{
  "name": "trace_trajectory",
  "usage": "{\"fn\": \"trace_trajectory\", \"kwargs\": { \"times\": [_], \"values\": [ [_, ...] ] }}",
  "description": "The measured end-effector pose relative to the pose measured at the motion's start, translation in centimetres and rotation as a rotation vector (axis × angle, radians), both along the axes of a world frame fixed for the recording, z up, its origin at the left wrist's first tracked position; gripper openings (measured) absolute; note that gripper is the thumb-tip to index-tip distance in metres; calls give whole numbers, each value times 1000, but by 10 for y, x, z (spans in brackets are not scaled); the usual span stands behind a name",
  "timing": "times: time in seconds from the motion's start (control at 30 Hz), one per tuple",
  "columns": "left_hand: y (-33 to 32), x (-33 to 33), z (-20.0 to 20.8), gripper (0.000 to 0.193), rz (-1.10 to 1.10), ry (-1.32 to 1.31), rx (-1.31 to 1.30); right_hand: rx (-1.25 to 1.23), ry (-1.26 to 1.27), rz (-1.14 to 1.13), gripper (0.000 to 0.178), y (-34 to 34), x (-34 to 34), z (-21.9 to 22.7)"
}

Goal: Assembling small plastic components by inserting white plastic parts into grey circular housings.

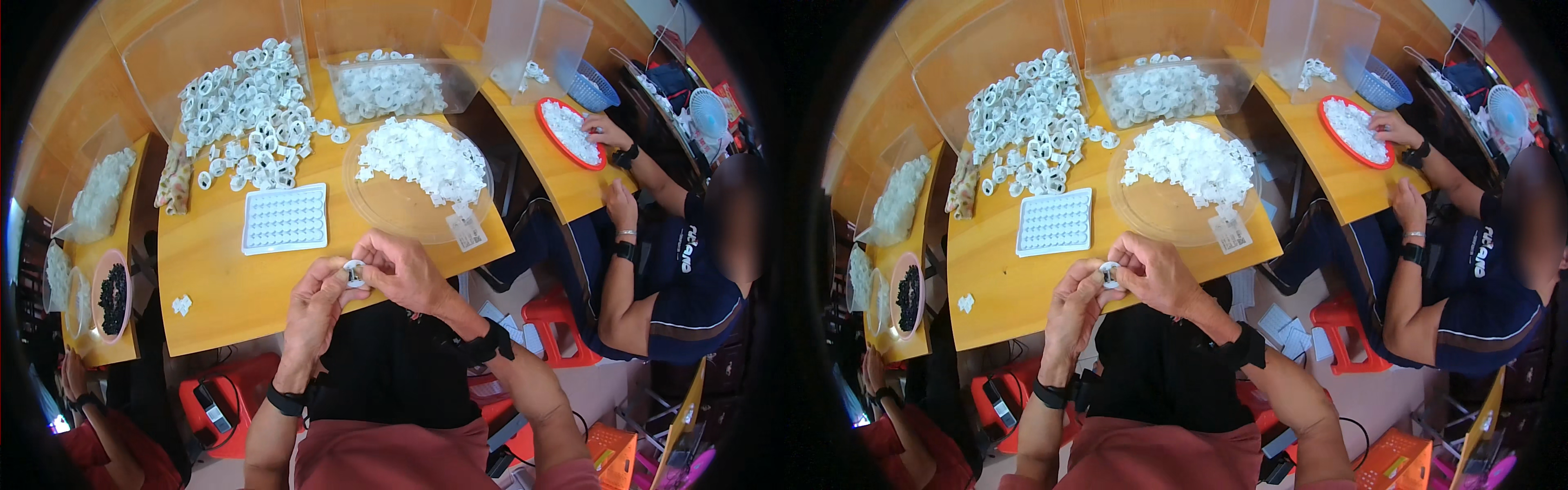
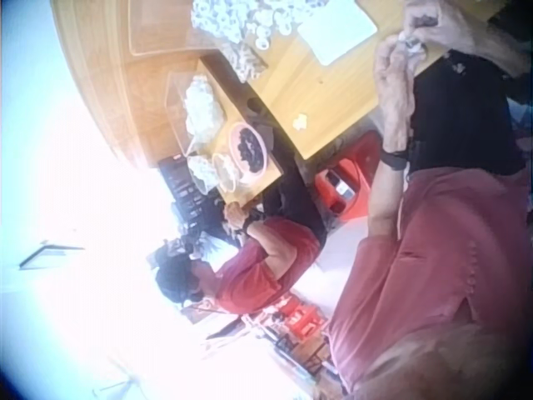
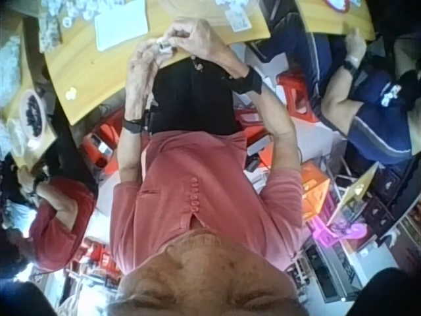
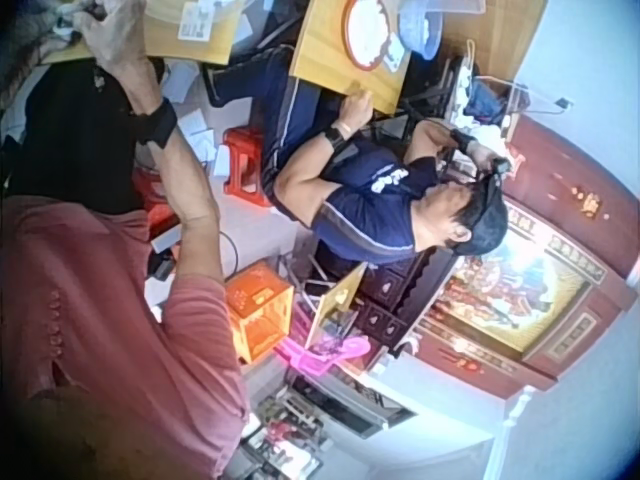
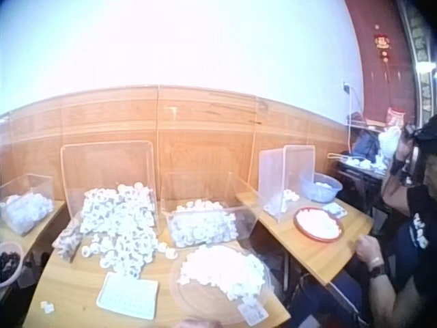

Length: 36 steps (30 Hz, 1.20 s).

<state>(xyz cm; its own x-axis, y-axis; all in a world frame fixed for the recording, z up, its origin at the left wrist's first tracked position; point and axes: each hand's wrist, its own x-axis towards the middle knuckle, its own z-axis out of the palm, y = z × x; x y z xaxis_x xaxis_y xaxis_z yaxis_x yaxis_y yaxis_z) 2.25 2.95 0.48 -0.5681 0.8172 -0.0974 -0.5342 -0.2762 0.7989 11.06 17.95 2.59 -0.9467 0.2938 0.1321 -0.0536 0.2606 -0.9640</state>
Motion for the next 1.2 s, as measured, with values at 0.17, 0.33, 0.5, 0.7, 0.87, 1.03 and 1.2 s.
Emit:
{"fn": "trace_trajectory", "kwargs": {
  "times": [0.17,0.33,0.5,0.7,0.87,1.03,1.2],
  "values": [
    [-2,-5,6,21,-57,-53,-13,-49,4,16,14,3,4,-5],
    [-4,-7,7,23,-61,-86,-13,-69,2,12,14,2,2,-4],
    [-4,-9,5,28,-91,-94,-28,-270,22,17,18,2,2,-8],
    [-8,-12,4,25,-101,-208,70,-7,-39,29,26,-4,7,19],
    [-6,-6,10,27,-74,-170,21,353,72,-21,29,-13,6,33],
    [-7,-5,9,27,-69,-164,42,424,40,9,26,-15,2,38],
    [-8,-1,3,24,-25,-137,89,23,-94,-62,13,-14,4,27]
  ]
}}
